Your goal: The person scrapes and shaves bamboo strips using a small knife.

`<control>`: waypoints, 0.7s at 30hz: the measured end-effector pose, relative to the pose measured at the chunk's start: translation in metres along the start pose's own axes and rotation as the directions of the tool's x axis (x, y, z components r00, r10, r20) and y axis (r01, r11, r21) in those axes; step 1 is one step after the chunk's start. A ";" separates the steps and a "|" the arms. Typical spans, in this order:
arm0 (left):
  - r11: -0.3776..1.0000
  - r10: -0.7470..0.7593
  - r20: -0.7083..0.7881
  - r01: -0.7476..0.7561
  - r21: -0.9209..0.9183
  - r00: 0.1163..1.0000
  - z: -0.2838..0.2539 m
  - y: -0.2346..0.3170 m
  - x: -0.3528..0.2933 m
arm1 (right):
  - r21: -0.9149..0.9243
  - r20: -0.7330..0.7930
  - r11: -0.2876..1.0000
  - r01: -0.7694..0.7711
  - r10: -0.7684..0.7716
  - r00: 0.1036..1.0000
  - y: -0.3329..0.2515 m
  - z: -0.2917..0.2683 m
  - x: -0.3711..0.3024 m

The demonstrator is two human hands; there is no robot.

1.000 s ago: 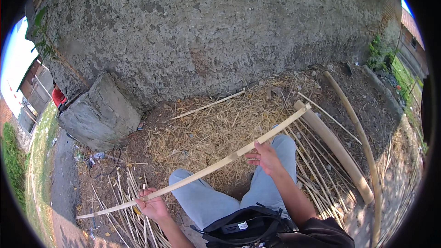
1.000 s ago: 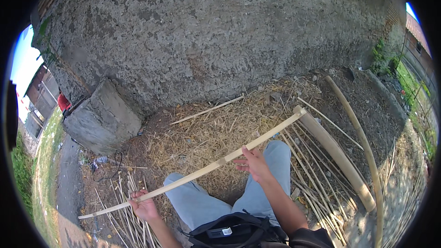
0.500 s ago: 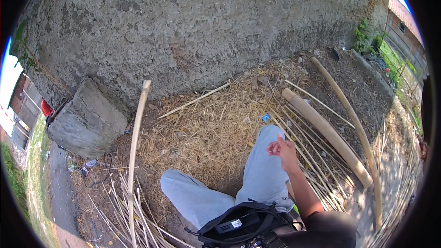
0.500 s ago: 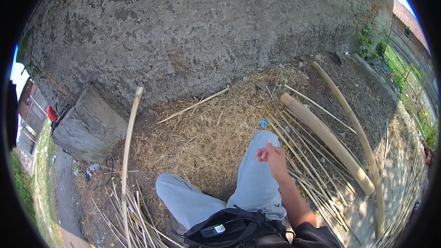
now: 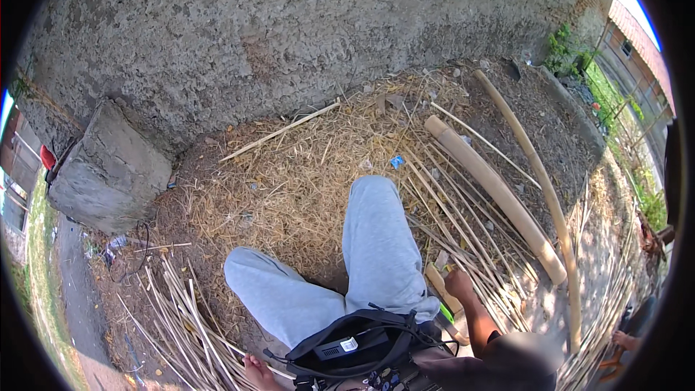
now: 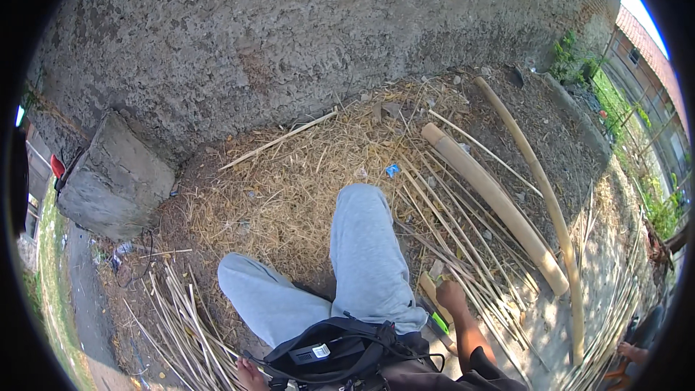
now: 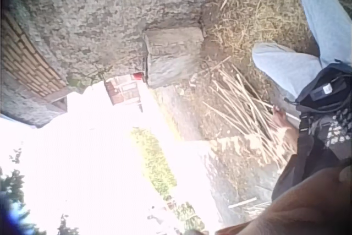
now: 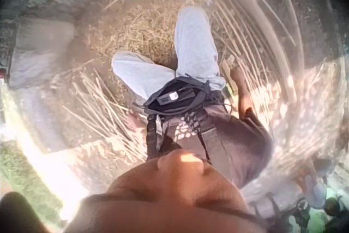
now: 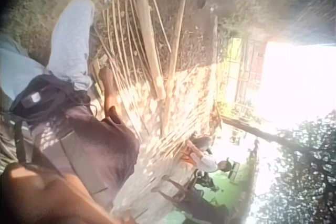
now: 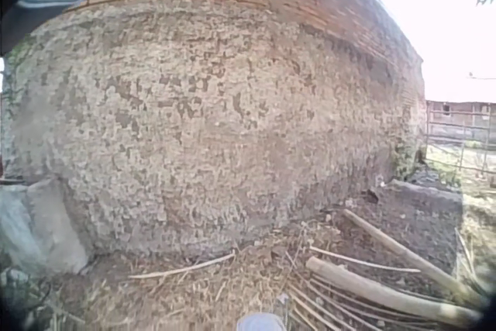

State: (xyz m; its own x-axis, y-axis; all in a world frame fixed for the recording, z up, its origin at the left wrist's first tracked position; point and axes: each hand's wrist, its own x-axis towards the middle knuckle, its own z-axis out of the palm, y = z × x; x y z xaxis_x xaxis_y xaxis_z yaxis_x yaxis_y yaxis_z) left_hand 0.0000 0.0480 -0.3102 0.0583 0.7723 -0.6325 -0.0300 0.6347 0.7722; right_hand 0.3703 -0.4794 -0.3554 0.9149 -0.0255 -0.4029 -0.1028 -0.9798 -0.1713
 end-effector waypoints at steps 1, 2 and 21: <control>1.000 -0.017 0.013 0.016 0.022 1.000 0.000 -0.009 0.000 | -0.024 0.086 0.997 0.071 -0.068 0.994 -0.003 0.011 -0.013; 0.999 -0.025 0.021 0.024 0.046 0.999 0.004 -0.013 0.000 | -0.032 0.175 0.989 0.144 -0.136 0.975 -0.004 0.020 -0.026; 0.933 -0.031 0.010 0.025 0.360 0.999 0.045 -0.043 -0.019 | 0.183 0.212 0.920 -0.346 0.307 0.928 0.071 0.112 -0.087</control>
State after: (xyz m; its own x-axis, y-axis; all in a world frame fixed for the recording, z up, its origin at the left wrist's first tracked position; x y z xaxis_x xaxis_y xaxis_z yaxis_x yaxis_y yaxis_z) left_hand 0.0448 0.0048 -0.3285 0.0688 0.7523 -0.6553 0.3323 0.6020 0.7260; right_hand 0.2397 -0.5247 -0.4337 0.7348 -0.2822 -0.6168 -0.4824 -0.8567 -0.1827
